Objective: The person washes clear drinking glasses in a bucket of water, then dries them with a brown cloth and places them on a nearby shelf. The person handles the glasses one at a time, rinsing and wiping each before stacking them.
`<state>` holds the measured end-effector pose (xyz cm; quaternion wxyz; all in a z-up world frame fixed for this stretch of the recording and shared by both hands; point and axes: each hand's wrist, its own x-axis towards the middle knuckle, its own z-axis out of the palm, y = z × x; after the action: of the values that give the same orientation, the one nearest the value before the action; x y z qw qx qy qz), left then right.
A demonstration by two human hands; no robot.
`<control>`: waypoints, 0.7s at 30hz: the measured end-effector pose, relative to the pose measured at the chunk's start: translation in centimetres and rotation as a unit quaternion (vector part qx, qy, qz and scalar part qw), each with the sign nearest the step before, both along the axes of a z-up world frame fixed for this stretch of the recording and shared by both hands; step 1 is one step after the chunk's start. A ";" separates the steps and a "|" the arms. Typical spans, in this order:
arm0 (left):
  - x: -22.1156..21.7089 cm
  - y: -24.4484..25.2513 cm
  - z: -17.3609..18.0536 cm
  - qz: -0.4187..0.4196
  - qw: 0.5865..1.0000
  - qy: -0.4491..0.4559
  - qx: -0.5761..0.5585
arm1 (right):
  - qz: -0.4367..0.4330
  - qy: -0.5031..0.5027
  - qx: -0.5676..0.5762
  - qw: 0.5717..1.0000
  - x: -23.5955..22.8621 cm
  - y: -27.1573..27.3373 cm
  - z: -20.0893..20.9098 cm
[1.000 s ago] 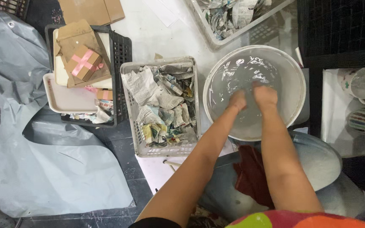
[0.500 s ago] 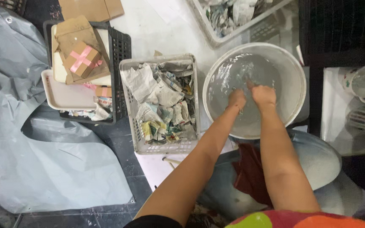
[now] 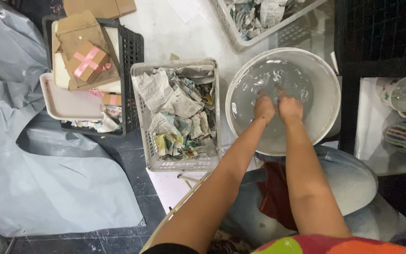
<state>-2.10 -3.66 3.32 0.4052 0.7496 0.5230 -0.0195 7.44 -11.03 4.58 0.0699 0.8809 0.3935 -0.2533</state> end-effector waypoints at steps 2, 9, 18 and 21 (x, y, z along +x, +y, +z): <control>0.1 0.7 -0.1 0.038 0.999 -0.039 0.001 | -0.179 0.115 0.012 0.977 -0.3 0.1 -0.2; 0.2 2.4 0.2 0.325 0.666 -0.280 -0.611 | -0.438 0.438 0.010 0.785 2.0 -1.6 -1.7; -0.5 3.7 -2.2 0.586 0.536 -0.327 -0.513 | -0.440 0.722 0.057 0.531 2.6 -3.5 -0.6; -0.3 4.0 -3.6 0.650 0.560 -0.326 -0.398 | -0.454 0.583 0.047 0.672 1.7 -2.5 -1.1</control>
<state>-2.44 0.34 -0.31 0.7082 -0.0749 0.6401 0.2882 9.15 -13.57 3.45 -0.3393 0.6260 -0.0828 -0.6972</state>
